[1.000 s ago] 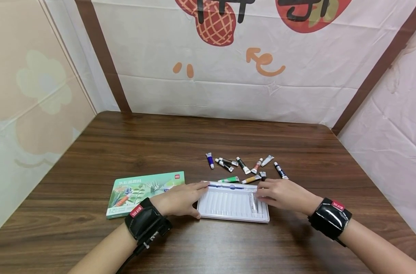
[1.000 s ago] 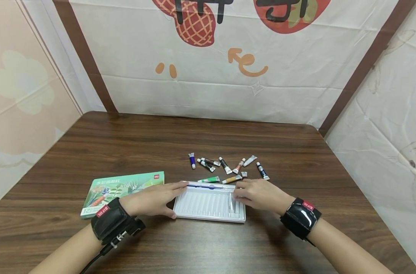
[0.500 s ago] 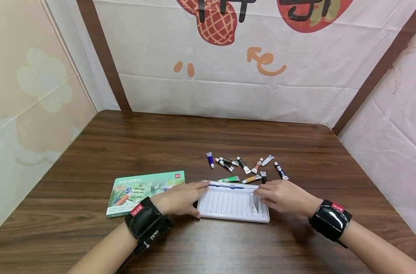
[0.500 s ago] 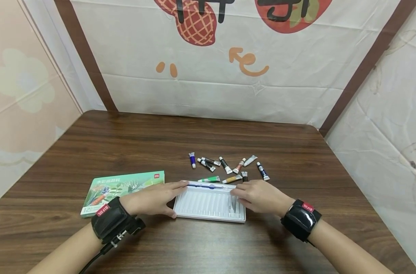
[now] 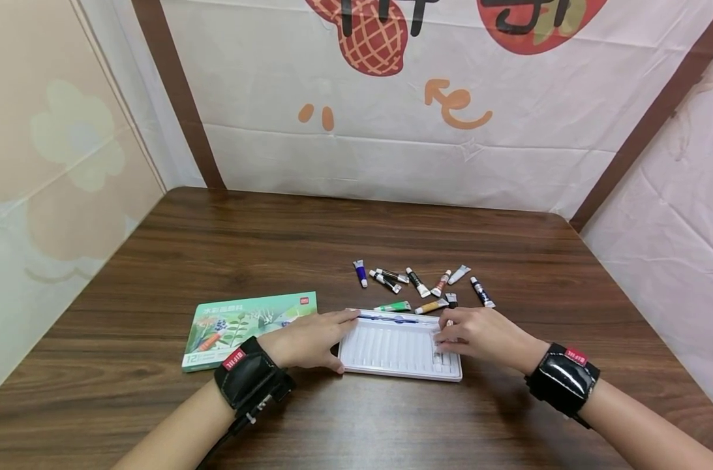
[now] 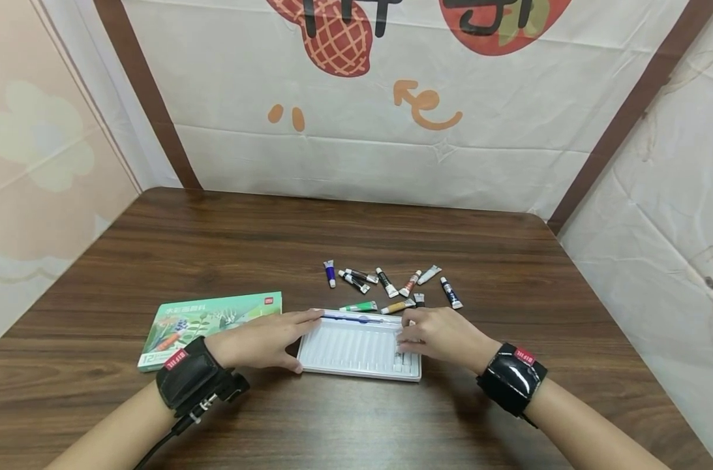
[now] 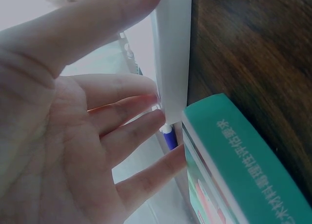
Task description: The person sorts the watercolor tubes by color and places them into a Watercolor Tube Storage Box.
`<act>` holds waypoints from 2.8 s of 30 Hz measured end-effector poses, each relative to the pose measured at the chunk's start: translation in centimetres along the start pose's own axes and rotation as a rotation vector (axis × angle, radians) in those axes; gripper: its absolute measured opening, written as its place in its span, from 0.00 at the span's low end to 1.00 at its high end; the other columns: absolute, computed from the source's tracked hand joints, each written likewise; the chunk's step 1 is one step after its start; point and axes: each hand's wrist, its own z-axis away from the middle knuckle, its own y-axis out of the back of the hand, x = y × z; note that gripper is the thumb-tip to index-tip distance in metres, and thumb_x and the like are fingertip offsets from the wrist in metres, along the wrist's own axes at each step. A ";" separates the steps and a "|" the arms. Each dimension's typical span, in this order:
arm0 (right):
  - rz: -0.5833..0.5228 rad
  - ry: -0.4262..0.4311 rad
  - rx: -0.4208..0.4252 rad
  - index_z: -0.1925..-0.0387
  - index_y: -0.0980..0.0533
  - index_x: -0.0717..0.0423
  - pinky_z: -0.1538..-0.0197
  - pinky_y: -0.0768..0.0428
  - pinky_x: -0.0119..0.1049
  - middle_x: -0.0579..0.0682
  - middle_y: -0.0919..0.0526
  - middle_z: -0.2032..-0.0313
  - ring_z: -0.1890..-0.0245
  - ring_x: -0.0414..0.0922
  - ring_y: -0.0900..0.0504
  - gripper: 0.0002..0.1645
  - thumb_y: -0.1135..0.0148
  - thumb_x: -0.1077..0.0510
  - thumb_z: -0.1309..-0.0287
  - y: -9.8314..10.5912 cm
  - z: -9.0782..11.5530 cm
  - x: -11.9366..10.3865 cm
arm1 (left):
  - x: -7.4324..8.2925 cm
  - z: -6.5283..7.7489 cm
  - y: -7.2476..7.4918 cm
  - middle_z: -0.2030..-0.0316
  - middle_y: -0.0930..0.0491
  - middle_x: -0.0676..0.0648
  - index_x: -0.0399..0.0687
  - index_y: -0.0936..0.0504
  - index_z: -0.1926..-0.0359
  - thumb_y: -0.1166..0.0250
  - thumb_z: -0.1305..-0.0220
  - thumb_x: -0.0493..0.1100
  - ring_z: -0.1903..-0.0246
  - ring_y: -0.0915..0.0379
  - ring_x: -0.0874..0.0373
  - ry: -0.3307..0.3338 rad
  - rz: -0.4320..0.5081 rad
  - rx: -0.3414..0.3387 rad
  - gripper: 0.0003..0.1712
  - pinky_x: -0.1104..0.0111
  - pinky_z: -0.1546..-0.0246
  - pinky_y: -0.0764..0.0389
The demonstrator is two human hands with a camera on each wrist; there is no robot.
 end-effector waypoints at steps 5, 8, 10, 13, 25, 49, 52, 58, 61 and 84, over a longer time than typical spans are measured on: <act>0.027 -0.039 -0.068 0.64 0.18 0.48 0.73 0.26 0.27 0.40 0.23 0.61 0.67 0.34 0.24 0.15 0.35 0.43 0.49 0.3 -0.5 -0.6 | 0.0 0.0 0.1 0.33 0.46 0.45 0.36 0.38 0.35 0.31 0.47 0.51 0.35 0.50 0.54 0.000 -0.007 0.000 0.43 0.61 0.40 0.42; 0.031 -0.006 -0.115 0.63 0.18 0.47 0.73 0.27 0.27 0.41 0.23 0.60 0.64 0.35 0.26 0.14 0.35 0.45 0.48 0.6 -0.8 -0.6 | 0.0 0.0 0.1 0.33 0.46 0.45 0.36 0.38 0.35 0.31 0.47 0.51 0.35 0.50 0.54 -0.003 -0.005 0.001 0.43 0.61 0.40 0.42; 0.029 0.005 -0.149 0.63 0.18 0.46 0.73 0.29 0.27 0.41 0.25 0.59 0.64 0.35 0.28 0.13 0.36 0.45 0.47 0.8 -0.9 -0.5 | 0.0 0.0 0.0 0.33 0.46 0.45 0.36 0.38 0.35 0.32 0.46 0.51 0.35 0.51 0.54 -0.005 -0.003 0.001 0.43 0.61 0.40 0.42; 0.031 -0.005 -0.201 0.62 0.18 0.45 0.69 0.27 0.30 0.42 0.26 0.57 0.61 0.37 0.28 0.15 0.36 0.43 0.47 1.1 -1.1 -0.4 | 0.0 0.0 0.0 0.33 0.46 0.45 0.36 0.38 0.35 0.31 0.47 0.51 0.35 0.51 0.54 -0.004 0.005 0.002 0.43 0.61 0.40 0.42; 0.028 0.016 -0.251 0.61 0.18 0.47 0.64 0.25 0.36 0.43 0.26 0.56 0.57 0.41 0.28 0.19 0.36 0.41 0.50 1.4 -1.4 -0.4 | -0.1 -0.2 -0.1 0.33 0.46 0.45 0.37 0.38 0.35 0.32 0.46 0.51 0.35 0.51 0.54 -0.012 0.006 0.002 0.43 0.60 0.40 0.41; 0.024 -0.136 -0.011 0.59 0.21 0.53 0.62 0.23 0.41 0.46 0.21 0.60 0.59 0.44 0.24 0.13 0.35 0.60 0.51 3.1 -1.1 3.2 | 0.3 0.1 0.1 0.33 0.44 0.44 0.37 0.38 0.35 0.31 0.48 0.51 0.36 0.48 0.53 0.021 -0.004 -0.013 0.44 0.60 0.40 0.41; 0.108 -0.198 0.017 0.63 0.21 0.56 0.66 0.24 0.41 0.48 0.21 0.64 0.64 0.45 0.24 0.12 0.37 0.67 0.53 2.8 -0.9 5.6 | 0.2 0.2 0.0 0.33 0.44 0.44 0.37 0.38 0.35 0.31 0.48 0.51 0.36 0.48 0.53 0.023 0.006 -0.013 0.44 0.60 0.40 0.41; 0.124 -0.317 -0.062 0.60 0.22 0.58 0.66 0.24 0.44 0.51 0.21 0.62 0.62 0.47 0.25 0.13 0.41 0.69 0.50 0.9 -0.5 8.9 | 0.2 0.4 -0.3 0.34 0.44 0.44 0.36 0.38 0.35 0.31 0.48 0.51 0.36 0.47 0.53 0.013 0.017 -0.010 0.44 0.60 0.40 0.41; 0.087 -0.332 -0.097 0.61 0.21 0.56 0.65 0.24 0.44 0.51 0.22 0.62 0.61 0.47 0.25 0.14 0.38 0.68 0.52 -0.1 -0.6 9.5 | 0.3 0.4 -0.5 0.34 0.44 0.44 0.36 0.38 0.35 0.31 0.48 0.51 0.36 0.47 0.52 0.003 0.011 -0.009 0.44 0.60 0.41 0.40; 0.132 -0.117 -0.026 0.64 0.22 0.55 0.60 0.28 0.44 0.46 0.26 0.68 0.67 0.44 0.25 0.13 0.36 0.68 0.55 -0.1 -0.8 8.3 | 0.2 0.2 -0.5 0.34 0.44 0.42 0.34 0.38 0.36 0.30 0.48 0.51 0.36 0.47 0.51 -0.036 -0.010 0.023 0.44 0.59 0.41 0.40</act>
